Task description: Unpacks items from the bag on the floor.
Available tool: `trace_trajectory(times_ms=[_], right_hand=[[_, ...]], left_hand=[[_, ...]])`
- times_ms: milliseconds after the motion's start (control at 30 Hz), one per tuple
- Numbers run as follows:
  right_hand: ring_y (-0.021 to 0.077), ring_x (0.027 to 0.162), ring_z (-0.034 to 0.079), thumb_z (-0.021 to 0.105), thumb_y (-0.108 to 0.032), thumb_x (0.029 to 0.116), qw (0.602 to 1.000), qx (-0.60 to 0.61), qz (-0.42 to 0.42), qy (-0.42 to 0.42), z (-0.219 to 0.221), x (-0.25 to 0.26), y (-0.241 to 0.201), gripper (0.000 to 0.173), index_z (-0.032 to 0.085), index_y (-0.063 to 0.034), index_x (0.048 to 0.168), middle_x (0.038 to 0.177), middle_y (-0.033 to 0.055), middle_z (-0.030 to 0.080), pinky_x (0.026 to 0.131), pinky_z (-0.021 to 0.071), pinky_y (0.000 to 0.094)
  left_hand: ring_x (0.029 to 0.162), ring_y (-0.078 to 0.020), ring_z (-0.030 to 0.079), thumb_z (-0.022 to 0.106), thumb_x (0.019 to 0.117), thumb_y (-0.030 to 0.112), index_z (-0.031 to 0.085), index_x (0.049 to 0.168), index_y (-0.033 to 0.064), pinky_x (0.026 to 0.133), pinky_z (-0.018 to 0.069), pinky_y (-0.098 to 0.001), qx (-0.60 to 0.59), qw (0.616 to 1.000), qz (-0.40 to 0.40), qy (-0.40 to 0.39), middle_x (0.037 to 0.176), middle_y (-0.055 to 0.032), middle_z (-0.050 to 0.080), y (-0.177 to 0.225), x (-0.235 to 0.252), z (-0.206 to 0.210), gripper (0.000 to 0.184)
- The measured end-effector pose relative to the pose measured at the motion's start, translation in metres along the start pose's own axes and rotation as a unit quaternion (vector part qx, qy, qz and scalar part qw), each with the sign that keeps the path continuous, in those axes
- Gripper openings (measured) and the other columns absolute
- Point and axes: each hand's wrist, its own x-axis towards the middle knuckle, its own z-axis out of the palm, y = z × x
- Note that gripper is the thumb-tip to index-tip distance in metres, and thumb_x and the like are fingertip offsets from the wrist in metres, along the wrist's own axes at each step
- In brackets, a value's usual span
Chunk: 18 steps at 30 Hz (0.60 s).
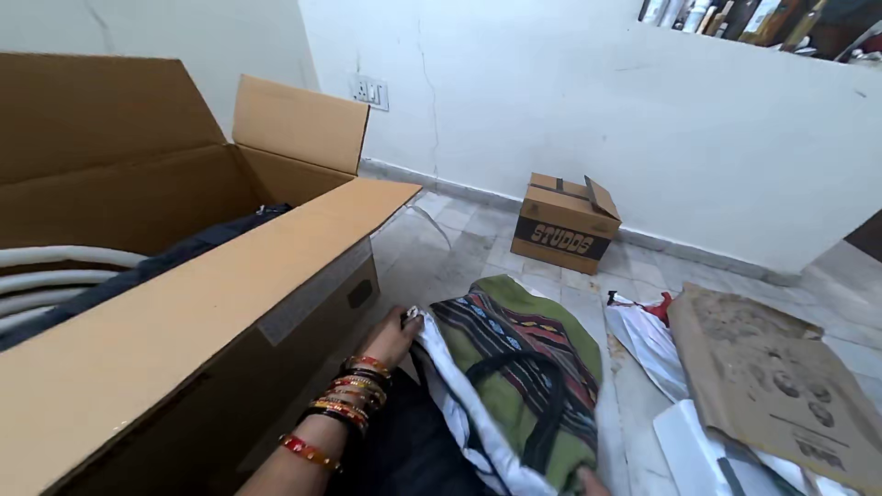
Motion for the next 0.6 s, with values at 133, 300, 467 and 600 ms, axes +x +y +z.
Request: trace_trajectory(times_ms=[133, 300, 467, 600], right_hand=[[0.0227, 0.085, 0.065, 0.039, -0.016, 0.0999, 0.982, 0.115, -0.134, 0.060, 0.009, -0.011, -0.073, 0.023, 0.050, -0.0060, 0.118, 0.100, 0.0125, 0.062, 0.069, 0.0564, 0.0433], [0.0222, 0.085, 0.070, 0.042, -0.024, 0.1024, 0.933, 0.227, -0.280, 0.013, 0.016, -0.041, -0.163, 0.022, 0.053, -0.0093, 0.114, 0.098, 0.0098, 0.067, 0.069, 0.0605, 0.0432], [0.0193, 0.083, 0.070, 0.040, -0.026, 0.1046, 0.904, 0.253, -0.342, -0.030, 0.017, -0.063, -0.219, 0.022, 0.055, -0.0101, 0.110, 0.094, 0.0084, 0.068, 0.072, 0.0611, 0.0385], [0.0144, 0.080, 0.071, 0.039, -0.025, 0.1059, 0.890, 0.245, -0.378, -0.068, 0.019, -0.073, -0.241, 0.021, 0.057, -0.0131, 0.105, 0.089, 0.0042, 0.070, 0.071, 0.0617, 0.0335]], left_hand=[[0.096, -0.0385, 0.069, 0.049, 0.1096, 0.031, 0.053, 0.137, -0.0002, 0.088, 0.0550, -0.0552, -0.123, 0.992, 0.008, 0.036, 0.115, -0.0280, 0.066, 0.027, -0.001, -0.008, 0.041], [0.086, -0.0339, 0.069, 0.051, 0.1087, 0.033, 0.054, 0.135, 0.0000, 0.080, 0.0574, -0.0514, -0.245, 0.965, 0.030, 0.086, 0.108, -0.0257, 0.066, 0.058, -0.003, -0.033, 0.042], [0.074, -0.0243, 0.069, 0.052, 0.1083, 0.033, 0.053, 0.132, 0.0004, 0.070, 0.0599, -0.0416, -0.312, 0.942, 0.074, 0.095, 0.100, -0.0198, 0.066, 0.090, -0.014, -0.069, 0.040], [0.074, -0.0186, 0.068, 0.050, 0.1090, 0.030, 0.050, 0.135, 0.0038, 0.068, 0.0592, -0.0349, -0.357, 0.926, 0.095, 0.083, 0.102, -0.0157, 0.065, 0.114, -0.030, -0.089, 0.036]])
